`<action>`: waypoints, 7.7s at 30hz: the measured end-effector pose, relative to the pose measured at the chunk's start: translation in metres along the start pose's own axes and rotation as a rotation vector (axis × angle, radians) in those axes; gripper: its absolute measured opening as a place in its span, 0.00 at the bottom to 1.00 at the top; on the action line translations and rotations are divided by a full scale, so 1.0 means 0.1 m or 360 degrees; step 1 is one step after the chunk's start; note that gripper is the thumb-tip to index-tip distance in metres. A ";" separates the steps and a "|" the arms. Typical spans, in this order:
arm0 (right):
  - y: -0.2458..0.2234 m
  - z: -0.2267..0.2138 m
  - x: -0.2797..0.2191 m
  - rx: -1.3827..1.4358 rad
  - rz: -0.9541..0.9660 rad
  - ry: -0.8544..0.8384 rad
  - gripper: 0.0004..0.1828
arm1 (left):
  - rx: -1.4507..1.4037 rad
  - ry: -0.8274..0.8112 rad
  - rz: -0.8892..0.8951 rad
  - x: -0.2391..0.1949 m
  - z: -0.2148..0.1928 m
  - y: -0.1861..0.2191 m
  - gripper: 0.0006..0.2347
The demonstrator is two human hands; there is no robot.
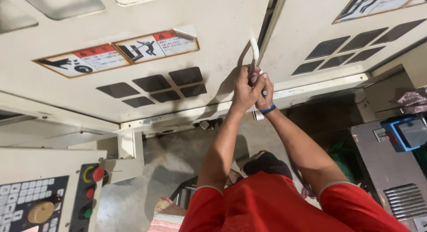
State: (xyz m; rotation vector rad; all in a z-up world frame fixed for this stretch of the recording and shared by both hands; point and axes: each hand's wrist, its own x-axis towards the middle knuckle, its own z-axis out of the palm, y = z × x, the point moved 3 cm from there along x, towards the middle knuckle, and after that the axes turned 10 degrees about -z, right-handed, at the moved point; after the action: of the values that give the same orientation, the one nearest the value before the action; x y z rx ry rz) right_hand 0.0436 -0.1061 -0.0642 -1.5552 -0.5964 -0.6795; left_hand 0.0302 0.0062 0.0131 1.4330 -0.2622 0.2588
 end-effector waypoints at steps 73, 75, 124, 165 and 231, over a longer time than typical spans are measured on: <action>0.03 0.00 -0.02 -0.0212 -0.0061 0.0079 0.14 | 0.0143 -0.0132 0.0138 0.02 -0.05 -0.02 0.15; 0.00 0.02 -0.02 -0.0164 -0.0095 0.0101 0.14 | 0.0163 -0.0146 0.0146 0.00 -0.08 -0.03 0.15; -0.11 -0.03 0.05 -0.0264 -0.0209 0.0058 0.11 | 0.0097 -0.0246 0.0150 -0.02 -0.02 -0.09 0.17; -0.05 -0.02 0.04 -0.0194 -0.0176 0.0071 0.12 | 0.0175 -0.0158 0.0101 -0.03 -0.01 -0.07 0.20; -0.06 0.03 0.00 -0.0284 -0.0260 0.0048 0.16 | 0.0358 -0.0039 0.0174 -0.07 -0.08 0.12 0.20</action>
State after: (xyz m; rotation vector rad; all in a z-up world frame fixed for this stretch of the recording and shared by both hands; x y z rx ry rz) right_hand 0.0396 -0.1025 -0.0598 -1.6699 -0.6599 -0.8986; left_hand 0.0199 0.0159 0.0207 1.6471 -0.3400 0.3693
